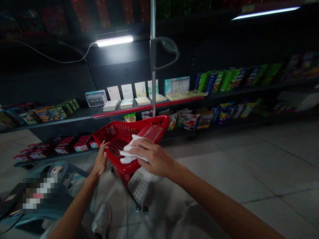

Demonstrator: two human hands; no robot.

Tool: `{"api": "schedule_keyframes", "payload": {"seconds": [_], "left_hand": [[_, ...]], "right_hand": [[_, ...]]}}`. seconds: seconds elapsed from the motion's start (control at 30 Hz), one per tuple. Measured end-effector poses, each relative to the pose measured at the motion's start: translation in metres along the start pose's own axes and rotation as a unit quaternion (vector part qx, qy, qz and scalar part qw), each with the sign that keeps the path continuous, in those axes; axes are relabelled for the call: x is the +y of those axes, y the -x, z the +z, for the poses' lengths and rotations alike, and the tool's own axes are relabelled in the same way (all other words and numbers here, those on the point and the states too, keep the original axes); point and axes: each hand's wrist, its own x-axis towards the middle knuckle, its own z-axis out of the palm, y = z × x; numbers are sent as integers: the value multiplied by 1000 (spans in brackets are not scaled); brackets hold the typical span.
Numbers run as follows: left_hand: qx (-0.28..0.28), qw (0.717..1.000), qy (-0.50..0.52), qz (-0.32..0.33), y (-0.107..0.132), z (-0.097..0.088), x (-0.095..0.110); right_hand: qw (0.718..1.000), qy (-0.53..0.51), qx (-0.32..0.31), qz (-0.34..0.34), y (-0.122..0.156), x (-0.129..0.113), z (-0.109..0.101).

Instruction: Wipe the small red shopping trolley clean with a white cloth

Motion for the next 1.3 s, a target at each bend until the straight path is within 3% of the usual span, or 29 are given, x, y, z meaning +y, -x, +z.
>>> {"api": "schedule_keyframes", "payload": {"seconds": [0.07,0.17,0.27,0.37,0.43,0.5,0.63,0.73,0.83,0.9,1.03,1.1,1.2,1.23,1.3], "left_hand": [[-8,1000,12,-14,-1,-6,2],[-12,999,26,-34,-2,-13,5],[4,998,33,-48,-4,-13,7],[15,998,35,-58,-7,-10,8],[23,997,32,-70,-10,-10,16],[45,996,30,-66,-13,-15,39],[85,996,17,5,-12,-31,128],[0,993,-97,61,1,-35,201],[15,977,-184,107,16,-27,241],[29,970,-212,117,22,-18,246],[62,961,-248,108,20,-9,232],[75,954,-275,91,16,-11,224],[78,942,-320,66,10,-19,216],[77,938,-332,60,8,-21,214],[73,933,-348,53,6,-26,211]], "right_hand": [[1000,1,-19,-6,0,13,-7],[997,45,19,52,4,73,-31],[978,129,85,141,13,139,-52],[961,178,91,190,20,169,-55],[954,202,85,202,21,164,-46],[944,230,89,218,19,147,-36],[922,275,82,260,11,113,-25],[921,280,75,259,7,96,-22],[931,253,96,247,8,79,-16],[940,220,122,231,12,67,-9],[956,130,179,193,24,60,-4],[934,108,263,215,23,74,-15],[861,93,425,265,2,113,-42],[853,77,442,266,-11,126,-52],[868,44,430,245,-40,146,-66]]}}
